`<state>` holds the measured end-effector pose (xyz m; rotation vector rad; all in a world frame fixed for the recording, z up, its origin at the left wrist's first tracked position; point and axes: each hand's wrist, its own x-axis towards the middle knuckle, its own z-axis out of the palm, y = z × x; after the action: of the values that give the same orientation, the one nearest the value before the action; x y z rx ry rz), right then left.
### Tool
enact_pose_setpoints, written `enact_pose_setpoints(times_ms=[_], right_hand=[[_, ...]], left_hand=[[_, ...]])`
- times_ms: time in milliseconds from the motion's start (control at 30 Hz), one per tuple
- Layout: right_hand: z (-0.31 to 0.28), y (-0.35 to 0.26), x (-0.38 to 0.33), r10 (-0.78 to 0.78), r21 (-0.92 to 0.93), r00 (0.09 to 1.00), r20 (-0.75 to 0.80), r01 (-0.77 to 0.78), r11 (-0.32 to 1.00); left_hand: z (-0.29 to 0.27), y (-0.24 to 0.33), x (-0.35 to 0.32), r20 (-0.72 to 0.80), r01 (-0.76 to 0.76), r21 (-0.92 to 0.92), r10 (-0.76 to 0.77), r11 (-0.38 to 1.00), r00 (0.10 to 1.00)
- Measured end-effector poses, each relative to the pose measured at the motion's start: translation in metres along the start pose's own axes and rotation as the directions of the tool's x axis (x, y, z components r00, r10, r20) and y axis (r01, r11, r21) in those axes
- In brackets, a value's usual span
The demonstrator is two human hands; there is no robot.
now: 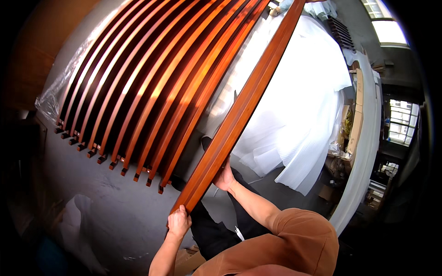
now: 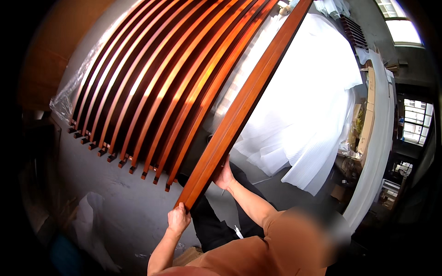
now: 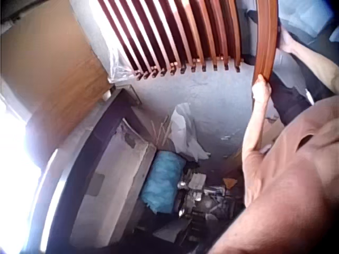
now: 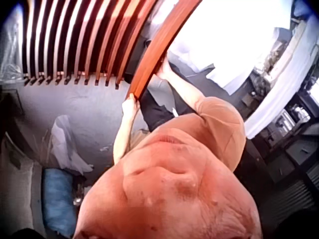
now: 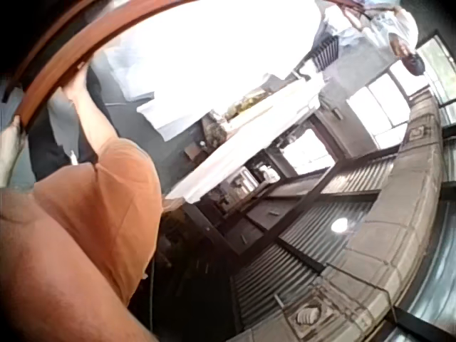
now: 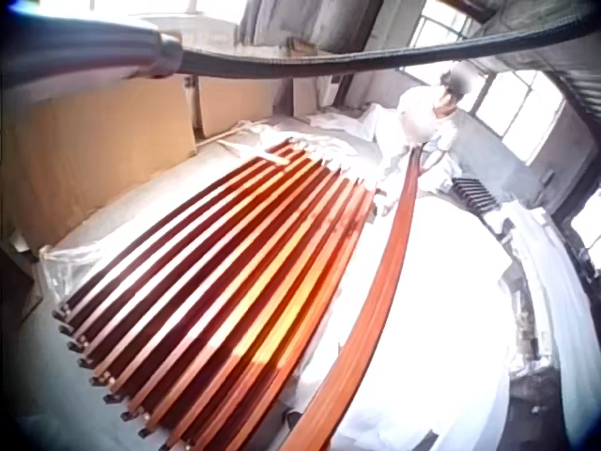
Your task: The person assembles a large cardboard box and secures it with packing tape. They then place a large sheet of bubble wrap on the floor and arrange several wooden slats on top of it. The person wraps the wooden slats in the bubble wrap and places them into the cardboard box.
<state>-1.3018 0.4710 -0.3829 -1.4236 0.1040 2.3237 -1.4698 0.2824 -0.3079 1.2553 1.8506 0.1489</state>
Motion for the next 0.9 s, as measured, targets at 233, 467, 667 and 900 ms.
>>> enact_pose_setpoints(times_ms=[233,467,667,900], right_hand=[[0.045,0.008,-0.138,0.078,-0.021,0.893,0.444,-0.077,0.997],[0.126,-0.098,-0.17,-0.22,0.02,0.824,0.521,0.246,0.969],[0.12,-0.225,-0.174,-0.346,0.051,0.665,0.662,0.421,0.906],[0.095,-0.354,-0.229,-0.597,0.307,0.513,0.617,0.541,0.783]], left_hand=[[-0.115,0.139,-0.069,-0.157,-0.145,0.15,0.169,0.978,0.973],[-0.209,0.265,-0.012,-0.384,-0.194,0.295,0.302,0.935,0.873],[-0.253,0.397,0.064,-0.512,-0.257,0.215,0.333,0.942,0.792],[-0.279,0.602,0.18,-0.388,-0.342,0.205,0.397,0.917,0.832]])
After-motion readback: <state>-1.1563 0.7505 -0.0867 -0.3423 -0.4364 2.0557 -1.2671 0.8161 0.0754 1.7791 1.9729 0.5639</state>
